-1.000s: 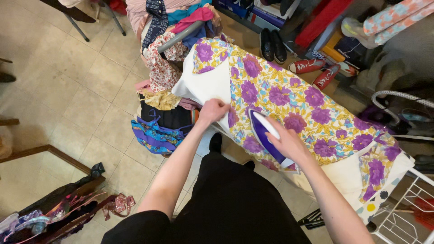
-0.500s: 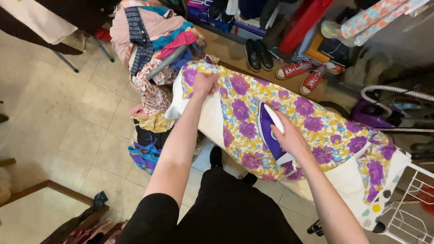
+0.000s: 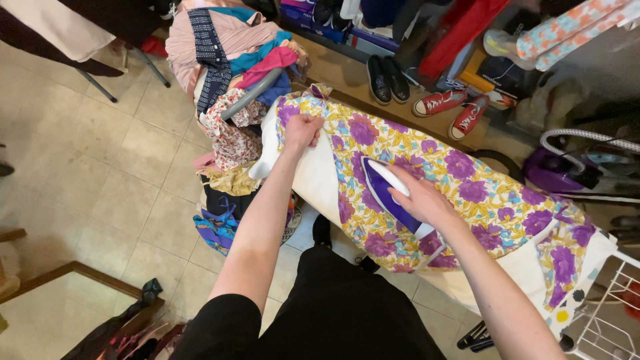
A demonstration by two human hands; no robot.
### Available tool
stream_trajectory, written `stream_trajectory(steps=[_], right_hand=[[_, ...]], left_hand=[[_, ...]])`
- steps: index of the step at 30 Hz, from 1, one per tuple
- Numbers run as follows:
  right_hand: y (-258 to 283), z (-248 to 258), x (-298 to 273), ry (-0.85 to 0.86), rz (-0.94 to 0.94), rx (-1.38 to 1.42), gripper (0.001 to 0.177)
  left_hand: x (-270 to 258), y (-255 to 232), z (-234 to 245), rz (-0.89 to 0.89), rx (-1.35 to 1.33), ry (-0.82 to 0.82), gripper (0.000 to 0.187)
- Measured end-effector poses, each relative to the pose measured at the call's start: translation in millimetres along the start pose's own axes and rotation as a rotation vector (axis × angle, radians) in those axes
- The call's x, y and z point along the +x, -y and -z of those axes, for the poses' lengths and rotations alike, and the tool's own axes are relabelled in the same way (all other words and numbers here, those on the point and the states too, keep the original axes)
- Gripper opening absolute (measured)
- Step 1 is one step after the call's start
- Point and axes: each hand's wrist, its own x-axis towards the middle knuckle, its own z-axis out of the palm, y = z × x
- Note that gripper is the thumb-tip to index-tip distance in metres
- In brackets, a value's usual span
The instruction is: The person irons a floral patterned garment on an ironing board using a purple iron, smoothing the fabric by hand and then folding the item.
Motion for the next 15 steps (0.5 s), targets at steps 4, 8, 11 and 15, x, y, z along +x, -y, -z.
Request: stream_trajectory(steps=[4,8,11,15], right_hand=[[13,1,20,-0.172,-0.131,0.169,0.056],[13,-10,42,-0.112,-0.041,0.075,0.059],[24,-7,43,-0.021,0.006,-0.003,0.058],[40,-1,56,-0.161,-0.085,0.131,0.055]], left_hand=[[-1,1,-1,-0.016,0.025,-0.01,0.015],[1,3,0,-0.009,0.06,-0.01,0.015],[2,5,-1,0.004,0.075,-0.008,0.016],[2,8,1,-0.006,0.056,0.006,0.016]])
